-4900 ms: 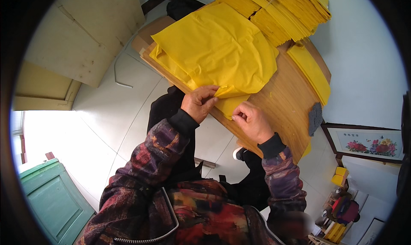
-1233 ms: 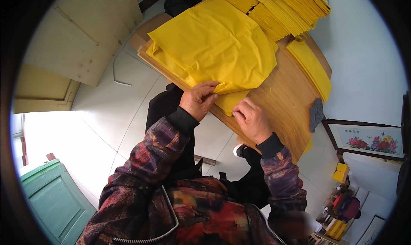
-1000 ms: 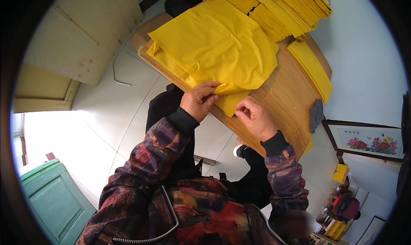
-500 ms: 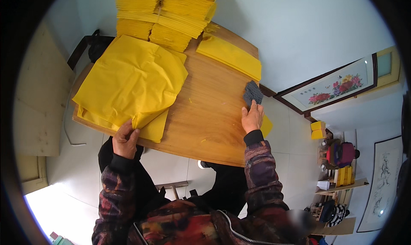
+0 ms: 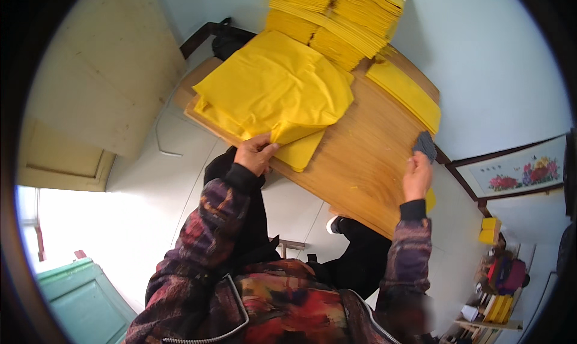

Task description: The person folds yellow poly mailers one by one on a low wooden table. They align edges, fold the mailer in half, and press the crease before stacking the folded mailer on a growing pile.

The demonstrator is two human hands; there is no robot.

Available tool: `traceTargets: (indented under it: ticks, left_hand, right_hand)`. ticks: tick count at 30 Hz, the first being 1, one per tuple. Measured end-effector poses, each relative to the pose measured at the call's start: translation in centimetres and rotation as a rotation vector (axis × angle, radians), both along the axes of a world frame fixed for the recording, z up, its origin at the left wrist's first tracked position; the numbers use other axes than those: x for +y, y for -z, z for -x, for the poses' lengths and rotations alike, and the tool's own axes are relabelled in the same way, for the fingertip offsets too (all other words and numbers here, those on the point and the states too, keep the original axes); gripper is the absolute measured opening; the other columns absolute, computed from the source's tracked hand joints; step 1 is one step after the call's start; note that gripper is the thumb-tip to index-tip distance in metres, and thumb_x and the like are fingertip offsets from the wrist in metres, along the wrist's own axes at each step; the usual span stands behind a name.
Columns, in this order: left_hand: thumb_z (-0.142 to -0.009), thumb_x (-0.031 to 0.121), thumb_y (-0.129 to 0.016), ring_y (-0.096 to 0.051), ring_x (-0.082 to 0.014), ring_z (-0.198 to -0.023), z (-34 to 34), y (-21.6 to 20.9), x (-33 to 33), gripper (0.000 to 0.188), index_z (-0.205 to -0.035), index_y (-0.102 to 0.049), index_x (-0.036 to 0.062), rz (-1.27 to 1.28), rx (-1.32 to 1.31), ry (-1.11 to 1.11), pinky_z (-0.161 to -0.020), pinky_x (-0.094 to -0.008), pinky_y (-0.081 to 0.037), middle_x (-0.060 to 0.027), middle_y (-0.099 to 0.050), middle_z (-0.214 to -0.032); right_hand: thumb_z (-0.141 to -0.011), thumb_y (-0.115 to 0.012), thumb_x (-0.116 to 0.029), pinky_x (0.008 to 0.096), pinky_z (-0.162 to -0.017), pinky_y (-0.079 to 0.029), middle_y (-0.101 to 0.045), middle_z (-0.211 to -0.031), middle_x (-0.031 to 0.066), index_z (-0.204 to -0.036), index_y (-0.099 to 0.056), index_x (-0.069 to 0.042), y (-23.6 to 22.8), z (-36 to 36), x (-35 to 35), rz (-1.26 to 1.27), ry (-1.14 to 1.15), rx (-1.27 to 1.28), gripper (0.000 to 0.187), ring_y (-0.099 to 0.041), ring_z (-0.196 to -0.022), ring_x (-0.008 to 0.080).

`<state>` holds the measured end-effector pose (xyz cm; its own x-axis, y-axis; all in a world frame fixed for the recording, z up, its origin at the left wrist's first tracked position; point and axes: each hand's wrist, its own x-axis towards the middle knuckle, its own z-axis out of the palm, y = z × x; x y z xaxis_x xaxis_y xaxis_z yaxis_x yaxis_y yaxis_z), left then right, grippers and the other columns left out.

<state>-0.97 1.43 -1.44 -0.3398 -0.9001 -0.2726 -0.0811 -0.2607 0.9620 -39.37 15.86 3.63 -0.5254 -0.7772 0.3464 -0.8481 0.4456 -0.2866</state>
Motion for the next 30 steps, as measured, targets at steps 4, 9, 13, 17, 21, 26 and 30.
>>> traceTargets:
  ticks: [4,9,13,17,21,26,30]
  left_hand:
    - [-0.092,0.013,-0.063,-0.046,-0.0074,-0.042,0.0,-0.5,0.0,0.028,-0.119,-0.066,0.0041,-0.034,0.038,0.01,-0.041,-0.0226,-0.041,0.0005,-0.062,-0.071]
    - [-0.091,0.012,-0.064,-0.046,-0.0071,-0.042,0.2,-0.7,0.1,0.029,-0.119,-0.065,0.0048,-0.036,0.032,-0.012,-0.041,-0.0225,-0.041,0.0001,-0.064,-0.072]
    - [-0.091,0.012,-0.064,-0.046,-0.0068,-0.042,0.2,-0.3,0.2,0.029,-0.119,-0.065,0.0042,0.009,0.025,-0.006,-0.041,-0.022,-0.04,0.0003,-0.064,-0.073]
    - [-0.09,0.011,-0.065,-0.057,-0.0106,-0.055,0.0,0.0,0.2,0.024,-0.113,-0.066,0.0015,-0.01,-0.007,0.011,-0.052,-0.0234,-0.048,-0.0032,-0.068,-0.087]
    - [-0.087,0.008,-0.067,-0.064,-0.0184,-0.087,0.1,0.4,0.3,0.019,-0.103,-0.066,-0.0024,0.181,-0.018,0.003,-0.078,-0.0269,-0.051,-0.0093,-0.068,-0.109]
    - [-0.085,0.005,-0.067,-0.064,-0.0233,-0.097,0.3,1.0,0.4,0.016,-0.099,-0.066,-0.0034,0.268,-0.024,0.001,-0.085,-0.0284,-0.05,-0.0124,-0.066,-0.116]
    - [-0.084,0.003,-0.066,-0.064,-0.0238,-0.097,0.2,1.1,0.4,0.015,-0.097,-0.066,-0.0036,0.414,-0.039,0.002,-0.084,-0.0287,-0.05,-0.0123,-0.066,-0.115]
  right_hand:
    - [-0.085,-0.062,-0.004,0.0365,-0.079,-0.05,-0.063,-0.097,0.0144,-0.113,-0.063,-0.003,1.0,-12.4,-1.9,0.017,-0.67,-0.258,0.028,-0.061,-0.088,0.0325]
    - [-0.079,-0.067,-0.002,0.0403,-0.075,-0.049,-0.058,-0.095,0.0086,-0.102,-0.065,-0.006,0.8,-18.8,-4.6,0.005,-0.812,-0.204,0.023,-0.057,-0.086,0.0301]
    - [-0.079,-0.067,-0.003,0.039,-0.073,-0.049,-0.056,-0.088,0.0075,-0.094,-0.065,-0.007,1.7,-19.0,-5.5,0.023,-0.867,-0.181,0.015,-0.056,-0.084,0.0292]
    - [-0.079,-0.067,-0.003,0.0391,-0.071,-0.049,-0.057,-0.085,0.0074,-0.086,-0.063,-0.007,2.2,-18.8,-6.1,0.021,-0.89,-0.2,0.009,-0.057,-0.083,0.0298]
    - [-0.079,-0.067,-0.004,0.0395,-0.069,-0.049,-0.058,-0.083,0.0089,-0.083,-0.061,-0.006,1.3,-18.5,-6.8,-0.09,-0.864,-0.364,0.007,-0.058,-0.082,0.0307]
    - [-0.082,-0.064,-0.005,0.0399,-0.066,-0.049,-0.06,-0.083,0.0109,-0.084,-0.061,-0.004,-0.2,-17.9,-7.9,-0.232,-0.897,-0.482,0.004,-0.06,-0.078,0.0311]
    - [-0.084,-0.062,-0.006,0.0396,-0.064,-0.048,-0.061,-0.082,0.0116,-0.084,-0.06,-0.003,-1.3,-17.9,-8.8,-0.33,-0.9,-0.556,0.004,-0.061,-0.076,0.031]
